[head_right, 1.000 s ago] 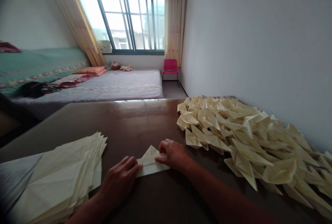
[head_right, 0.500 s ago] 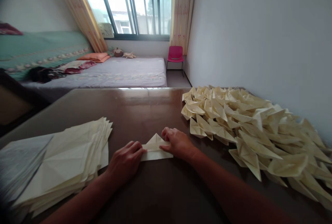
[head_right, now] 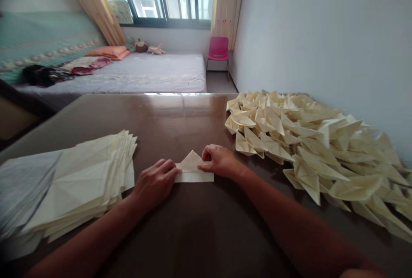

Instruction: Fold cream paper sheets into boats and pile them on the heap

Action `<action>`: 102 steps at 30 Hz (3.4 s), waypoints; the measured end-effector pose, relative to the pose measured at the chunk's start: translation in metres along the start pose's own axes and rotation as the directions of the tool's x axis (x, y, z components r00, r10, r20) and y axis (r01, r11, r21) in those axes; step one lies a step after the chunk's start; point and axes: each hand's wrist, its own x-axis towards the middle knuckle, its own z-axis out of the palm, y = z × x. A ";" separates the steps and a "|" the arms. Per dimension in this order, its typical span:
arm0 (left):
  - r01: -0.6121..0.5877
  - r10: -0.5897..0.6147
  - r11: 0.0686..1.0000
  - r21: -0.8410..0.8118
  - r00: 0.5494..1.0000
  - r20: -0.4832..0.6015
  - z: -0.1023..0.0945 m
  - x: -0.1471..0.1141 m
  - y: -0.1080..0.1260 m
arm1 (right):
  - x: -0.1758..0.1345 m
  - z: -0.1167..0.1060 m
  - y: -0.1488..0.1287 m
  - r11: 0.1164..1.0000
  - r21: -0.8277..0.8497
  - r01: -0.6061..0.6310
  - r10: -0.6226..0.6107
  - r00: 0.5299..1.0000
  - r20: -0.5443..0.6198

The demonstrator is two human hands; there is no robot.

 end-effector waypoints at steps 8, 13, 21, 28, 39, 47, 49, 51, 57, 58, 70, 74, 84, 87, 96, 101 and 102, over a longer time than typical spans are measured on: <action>0.010 -0.016 0.999 -0.037 0.982 -0.189 0.001 0.000 0.001 | -0.003 -0.001 -0.011 0.942 0.299 0.154 -0.113 0.982 -0.150; 0.057 -0.109 0.989 -0.138 0.905 -0.410 -0.003 0.002 0.003 | -0.012 -0.003 -0.030 0.930 0.199 0.308 -0.255 0.933 -0.253; 0.257 -0.492 0.638 -0.726 0.861 -0.128 -0.001 0.003 0.008 | -0.008 0.019 -0.033 0.751 0.626 0.210 -0.070 0.968 -0.240; 0.228 -0.547 0.235 -0.945 0.835 0.065 0.003 0.009 0.012 | -0.007 0.032 -0.030 0.714 0.678 0.176 -0.111 0.984 -0.139; -0.101 0.074 0.989 -0.112 0.972 -0.221 0.001 0.004 -0.011 | -0.009 0.011 -0.016 0.681 -0.601 0.418 -0.579 0.810 -0.093; -0.056 0.054 0.972 -0.230 0.998 -0.014 -0.002 0.004 -0.013 | -0.007 -0.017 -0.005 0.853 -0.195 0.484 -0.459 0.874 0.162; 0.017 -0.020 0.950 -0.311 1.000 -0.004 0.001 0.005 -0.017 | -0.006 -0.021 0.000 0.891 -0.129 0.435 -0.414 0.896 0.159; 0.110 -0.114 0.920 -0.375 0.993 0.013 0.005 0.007 -0.021 | -0.004 -0.020 0.006 0.927 -0.066 0.370 -0.359 0.923 0.142; 0.289 -0.312 0.862 -0.416 0.950 0.015 0.012 0.015 -0.024 | 0.001 -0.007 0.013 0.985 -0.022 0.170 -0.169 0.985 0.045; 0.300 -0.324 0.856 -0.422 0.946 0.017 0.012 0.016 -0.024 | 0.001 -0.005 0.012 0.990 -0.037 0.139 -0.138 0.990 0.028; 0.339 -0.365 0.864 -0.372 0.931 0.003 0.014 0.022 -0.024 | -0.002 0.004 0.001 0.976 -0.217 0.013 -0.024 0.999 -0.048; 0.319 -0.336 0.895 -0.311 0.942 -0.003 0.016 0.021 -0.023 | -0.003 0.004 0.000 0.967 -0.256 0.014 -0.026 0.999 -0.044; -0.116 0.112 0.989 -0.089 0.992 -0.056 0.008 0.014 0.002 | -0.007 0.004 -0.008 0.934 -0.356 0.034 -0.056 0.997 -0.051; -0.094 0.097 0.992 -0.088 0.995 0.027 0.008 0.011 0.011 | -0.007 0.003 -0.008 0.933 -0.358 0.019 -0.037 0.998 -0.045; -0.067 0.069 0.997 -0.025 0.994 0.090 0.003 0.013 0.012 | -0.023 0.006 -0.041 0.741 -0.627 0.241 -0.279 0.960 0.039; -0.060 0.061 0.998 -0.010 0.993 0.102 0.001 0.012 0.014 | -0.035 0.014 -0.048 0.655 -0.713 0.251 -0.241 0.963 0.118; -0.061 0.061 0.998 -0.009 0.992 0.108 0.000 0.012 0.014 | -0.036 0.014 -0.049 0.647 -0.722 0.244 -0.233 0.965 0.117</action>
